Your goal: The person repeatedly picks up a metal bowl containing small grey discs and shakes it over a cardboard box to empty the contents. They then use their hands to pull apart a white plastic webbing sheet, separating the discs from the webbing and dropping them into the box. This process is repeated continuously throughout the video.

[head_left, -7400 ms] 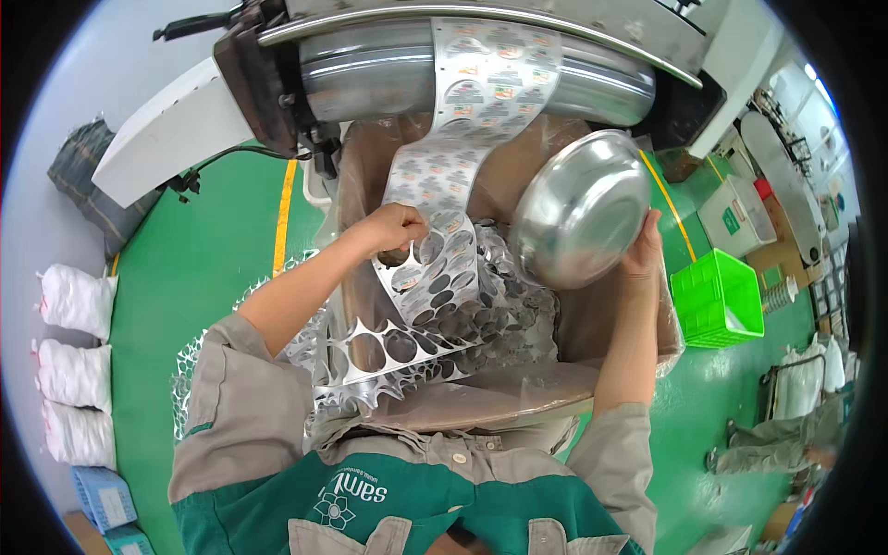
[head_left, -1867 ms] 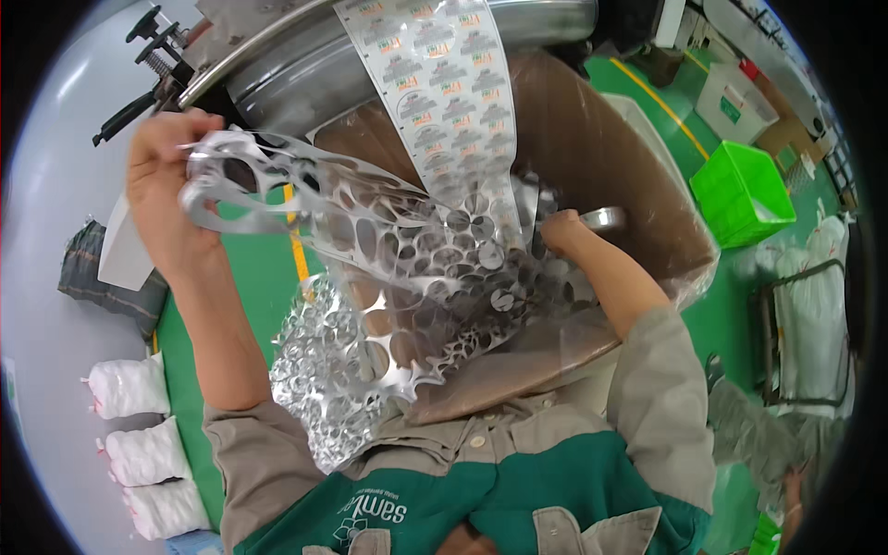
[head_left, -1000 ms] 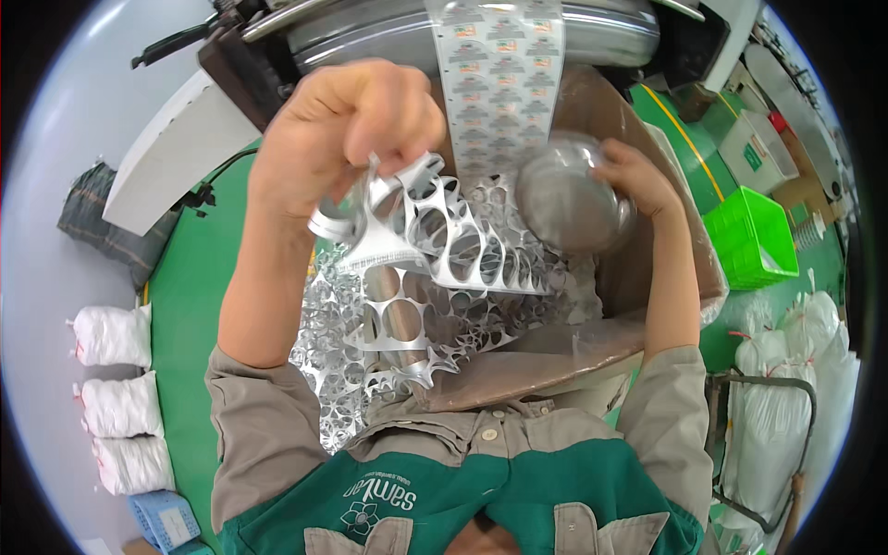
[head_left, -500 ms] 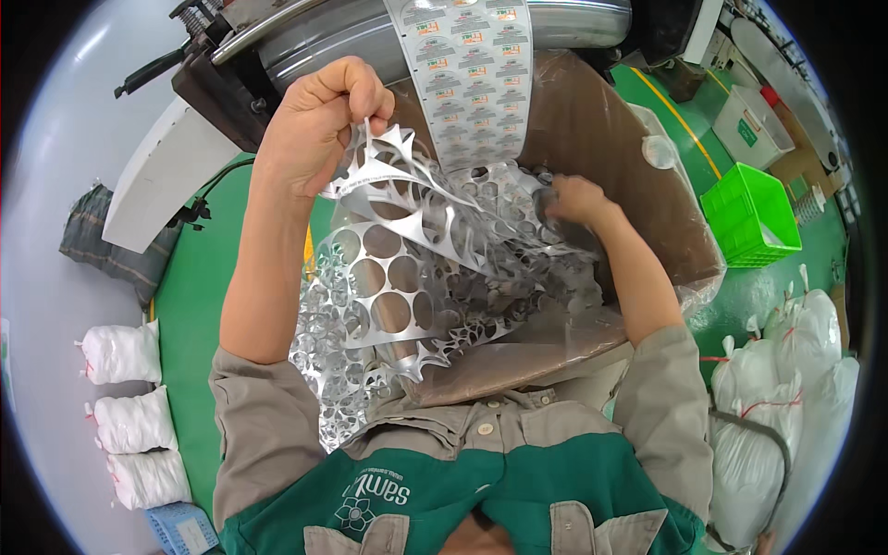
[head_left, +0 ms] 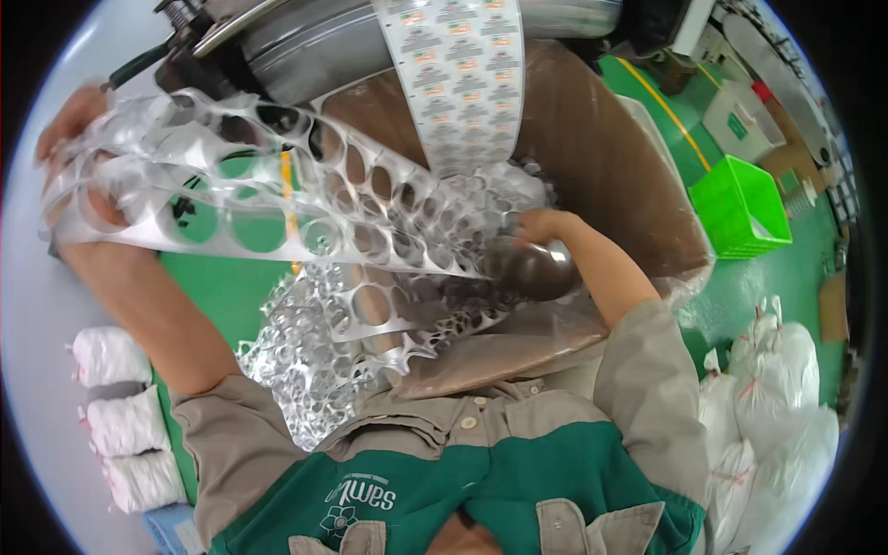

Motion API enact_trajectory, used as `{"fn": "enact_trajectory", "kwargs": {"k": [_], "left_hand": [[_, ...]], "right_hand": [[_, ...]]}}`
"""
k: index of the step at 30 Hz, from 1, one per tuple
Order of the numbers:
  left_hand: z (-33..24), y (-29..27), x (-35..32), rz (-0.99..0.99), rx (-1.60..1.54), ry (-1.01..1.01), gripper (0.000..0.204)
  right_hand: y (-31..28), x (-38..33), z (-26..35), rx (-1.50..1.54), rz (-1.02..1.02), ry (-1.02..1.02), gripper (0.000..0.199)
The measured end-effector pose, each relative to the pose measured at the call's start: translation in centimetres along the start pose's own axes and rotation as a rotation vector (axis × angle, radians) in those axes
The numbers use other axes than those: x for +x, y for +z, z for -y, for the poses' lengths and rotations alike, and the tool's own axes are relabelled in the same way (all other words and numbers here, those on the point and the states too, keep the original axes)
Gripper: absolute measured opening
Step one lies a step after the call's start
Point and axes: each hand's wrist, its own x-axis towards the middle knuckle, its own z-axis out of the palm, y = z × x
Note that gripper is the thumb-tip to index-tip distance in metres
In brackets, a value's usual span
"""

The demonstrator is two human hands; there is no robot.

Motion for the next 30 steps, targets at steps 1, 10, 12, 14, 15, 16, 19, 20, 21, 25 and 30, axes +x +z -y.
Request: {"fn": "enact_trajectory", "kwargs": {"k": [1, 10, 12, 14, 15, 16, 19, 20, 21, 25, 30], "left_hand": [[1.7, -4.4, -0.8, -0.109, 0.259, 0.04, 0.019], [8.8, -23.3, -17.4, 0.63, 1.154, -0.639, 0.024], [7.3, -15.7, -16.2, 0.544, 1.047, -0.424, 0.02], [4.6, -8.5, -14.1, 0.57, 0.923, -0.223, 0.017], [3.1, -4.4, -12.5, 0.545, 0.747, -0.211, 0.015], [2.3, -0.8, -12.1, 0.576, 0.582, -0.252, 0.022], [3.0, 7.5, -16.5, 0.643, 0.169, -0.427, 0.057], [4.1, 9.0, -18.5, 0.646, 0.122, -0.453, 0.062], [4.4, 8.9, -18.2, 0.674, 0.12, -0.551, 0.059], [1.3, 6.5, -16.2, 0.841, 0.172, -0.637, 0.047], [-4.5, 5.4, -12.6, 0.768, 0.141, 0.022, 0.047]], "right_hand": [[0.9, 0.4, 0.1, -0.107, 0.117, -0.02, 0.053], [-2.0, -1.5, -0.4, -0.004, -0.178, 0.052, 0.048], [-1.7, -1.4, -1.1, 0.049, -0.249, 0.059, 0.05], [-3.5, -1.9, 1.1, -0.029, -0.223, 0.113, 0.048], [-4.4, -2.4, 2.2, -0.063, -0.211, 0.143, 0.046], [-4.9, -2.9, 2.8, -0.058, -0.217, 0.163, 0.046], [-5.8, -3.7, 3.1, -0.053, -0.349, 0.087, 0.044], [-6.6, -4.1, 3.3, 0.016, -0.374, 0.026, 0.044], [-8.1, -4.9, 3.4, 0.087, -0.403, -0.027, 0.044], [-13.4, -9.1, 6.6, 1.211, -0.474, -0.351, 0.044], [-10.4, -4.3, 10.1, 2.152, -0.152, -0.755, 0.051]]}}
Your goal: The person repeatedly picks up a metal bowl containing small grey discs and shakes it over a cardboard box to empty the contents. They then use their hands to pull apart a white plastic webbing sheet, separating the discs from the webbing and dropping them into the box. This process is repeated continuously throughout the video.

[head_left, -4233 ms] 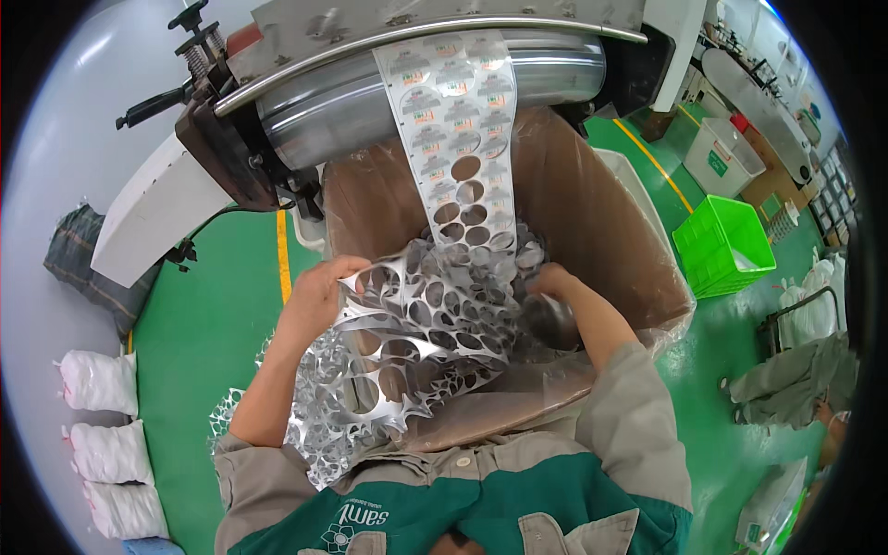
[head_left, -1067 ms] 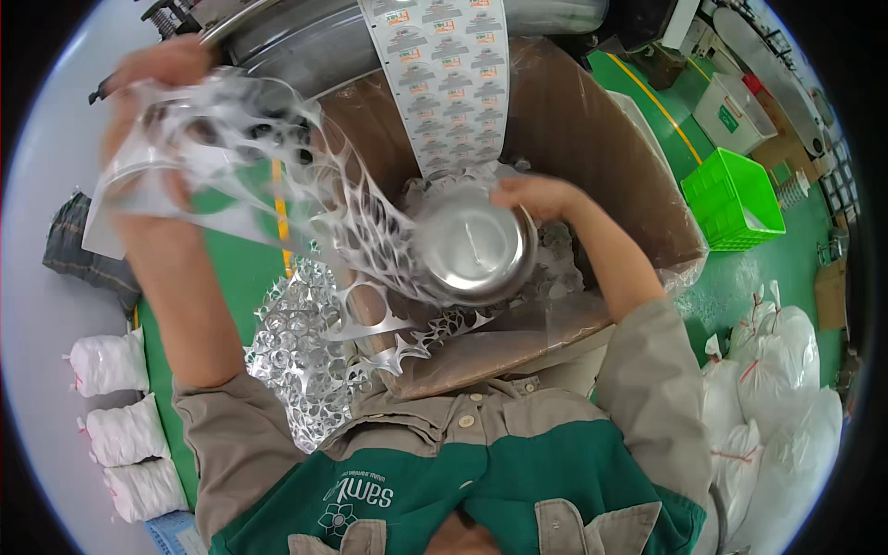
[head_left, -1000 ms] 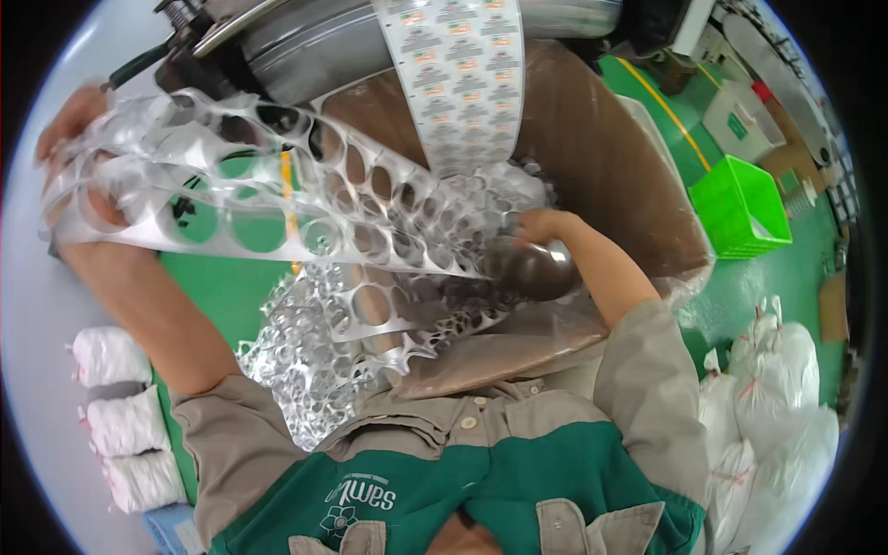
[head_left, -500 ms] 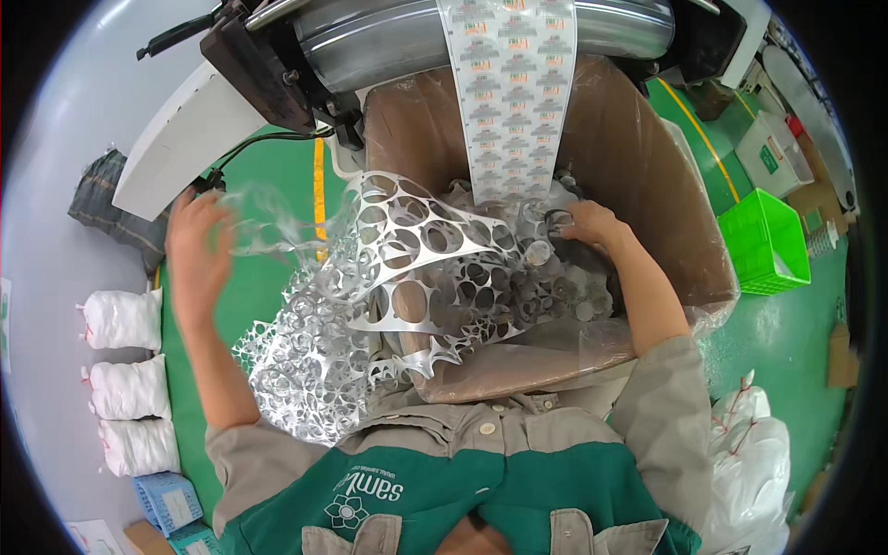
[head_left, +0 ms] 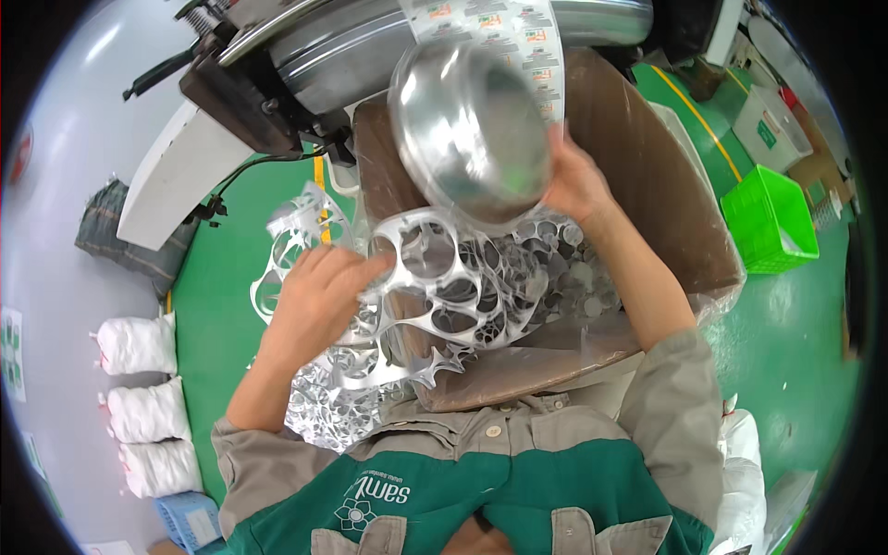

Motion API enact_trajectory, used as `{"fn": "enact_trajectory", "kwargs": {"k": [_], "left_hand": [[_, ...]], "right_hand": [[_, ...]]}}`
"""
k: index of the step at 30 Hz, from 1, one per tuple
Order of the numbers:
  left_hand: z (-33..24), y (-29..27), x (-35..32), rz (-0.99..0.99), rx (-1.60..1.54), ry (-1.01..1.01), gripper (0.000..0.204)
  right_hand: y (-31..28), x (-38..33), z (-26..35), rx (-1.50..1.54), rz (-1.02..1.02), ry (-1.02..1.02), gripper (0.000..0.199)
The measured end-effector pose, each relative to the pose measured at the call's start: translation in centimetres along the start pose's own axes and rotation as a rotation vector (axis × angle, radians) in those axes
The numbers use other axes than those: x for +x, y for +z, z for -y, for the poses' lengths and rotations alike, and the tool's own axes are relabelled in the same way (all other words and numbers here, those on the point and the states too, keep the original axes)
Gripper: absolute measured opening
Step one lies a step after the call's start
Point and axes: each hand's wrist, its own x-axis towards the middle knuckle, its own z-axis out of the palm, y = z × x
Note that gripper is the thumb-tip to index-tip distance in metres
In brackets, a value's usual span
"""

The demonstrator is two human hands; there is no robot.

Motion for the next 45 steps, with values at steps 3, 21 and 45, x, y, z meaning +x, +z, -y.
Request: {"fn": "enact_trajectory", "kwargs": {"k": [3, 21, 45], "left_hand": [[0.1, -0.3, -0.6, 0.068, 0.051, -0.027, 0.042], [5.6, -1.0, -7.1, -0.258, -1.037, -0.886, 0.038], [8.8, 24.7, -23.3, -0.641, -1.466, -1.421, 0.033]], "right_hand": [[-8.8, -0.2, -3.9, -1.302, -0.122, 0.466, 0.056], [-8.5, -2.6, -1.2, -0.972, -0.054, 0.546, 0.049], [-16.9, -5.2, 1.8, -1.53, -0.631, 0.926, 0.045]]}}
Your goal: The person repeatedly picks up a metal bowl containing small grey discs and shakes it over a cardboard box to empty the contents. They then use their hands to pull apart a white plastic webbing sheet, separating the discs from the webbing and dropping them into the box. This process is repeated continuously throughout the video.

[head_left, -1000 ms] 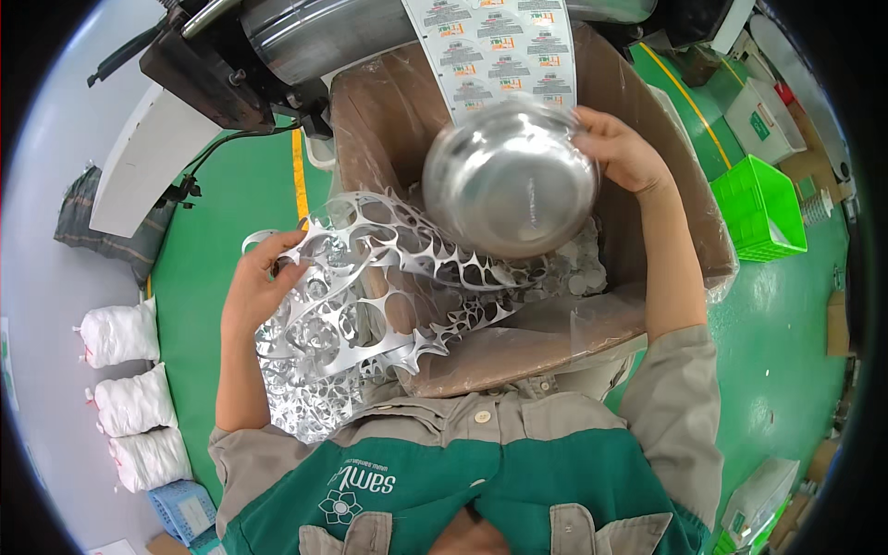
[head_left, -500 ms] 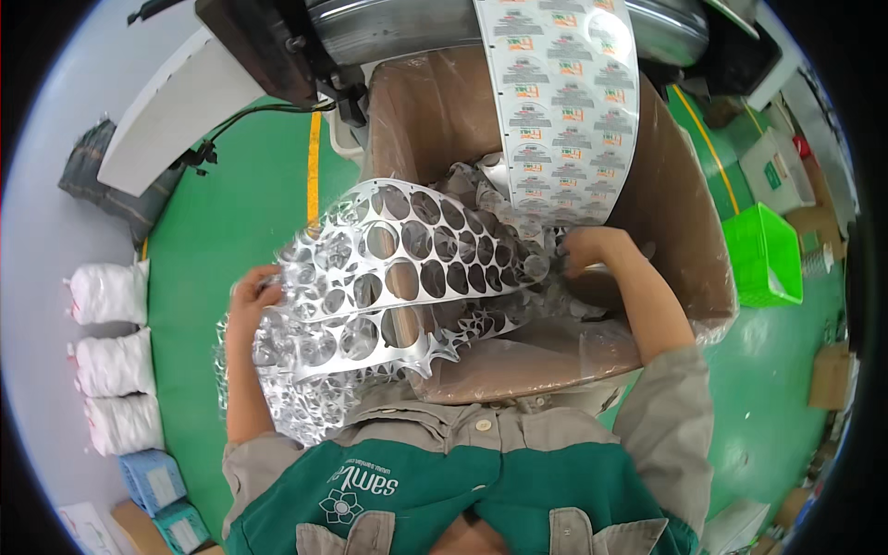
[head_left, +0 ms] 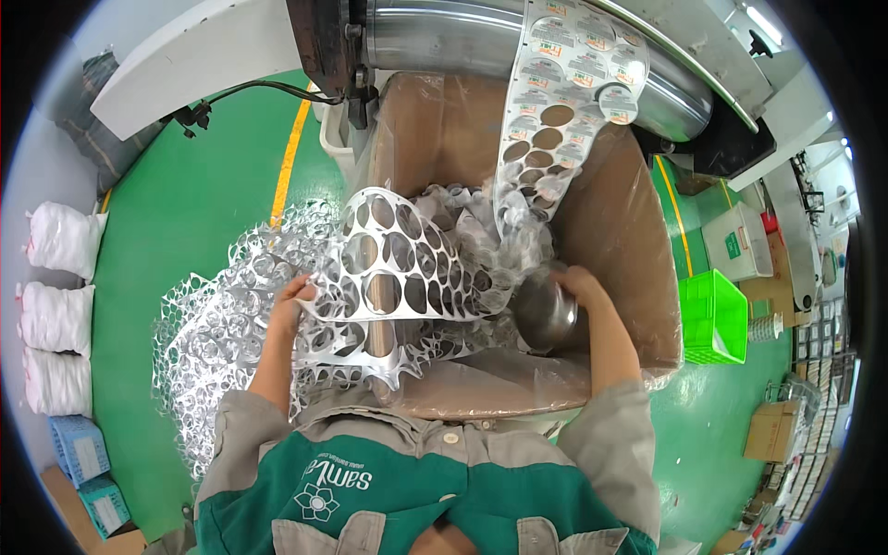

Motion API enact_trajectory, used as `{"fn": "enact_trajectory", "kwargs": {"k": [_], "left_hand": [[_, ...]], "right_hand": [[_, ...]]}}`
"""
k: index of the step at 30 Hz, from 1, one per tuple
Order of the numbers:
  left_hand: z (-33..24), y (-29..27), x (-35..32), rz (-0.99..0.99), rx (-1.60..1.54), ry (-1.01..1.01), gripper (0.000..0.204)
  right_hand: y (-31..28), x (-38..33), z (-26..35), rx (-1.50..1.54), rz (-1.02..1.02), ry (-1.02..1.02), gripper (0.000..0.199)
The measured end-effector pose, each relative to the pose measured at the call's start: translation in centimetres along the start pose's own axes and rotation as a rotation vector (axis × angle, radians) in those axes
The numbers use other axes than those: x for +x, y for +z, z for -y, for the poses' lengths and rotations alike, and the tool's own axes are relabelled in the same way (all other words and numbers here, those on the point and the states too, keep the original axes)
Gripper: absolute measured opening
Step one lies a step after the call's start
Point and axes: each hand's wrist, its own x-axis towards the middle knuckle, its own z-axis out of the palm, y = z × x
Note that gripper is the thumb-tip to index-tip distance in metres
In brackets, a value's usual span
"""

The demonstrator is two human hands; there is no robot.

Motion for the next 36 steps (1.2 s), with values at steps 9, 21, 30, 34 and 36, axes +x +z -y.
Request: {"fn": "enact_trajectory", "kwargs": {"k": [9, 21, 30, 34, 36], "left_hand": [[-17.6, -5.0, -5.9, -0.235, 1.466, 0.341, 0.044], [-15.0, 24.1, -8.6, 0.918, 2.191, 0.764, 0.07], [-22.2, 18.4, -8.6, 0.325, 1.405, 0.936, 0.023], [-24.2, 13.0, -8.3, 0.0, 1.081, 0.92, 0.025], [-20.7, 11.2, -6.7, -0.156, 1.03, 0.823, 0.029]], "right_hand": [[2.6, -1.5, 2.7, -0.733, 0.103, -0.5, 0.051], [0.3, -1.6, 1.3, -0.956, -0.043, -0.631, 0.057], [-1.1, -5.4, 5.0, -0.62, -0.287, -0.61, 0.049], [-0.4, -6.9, 5.4, -0.602, -0.291, -0.605, 0.045], [0.3, -8.3, 6.7, -0.649, -0.181, -0.575, 0.047]]}}
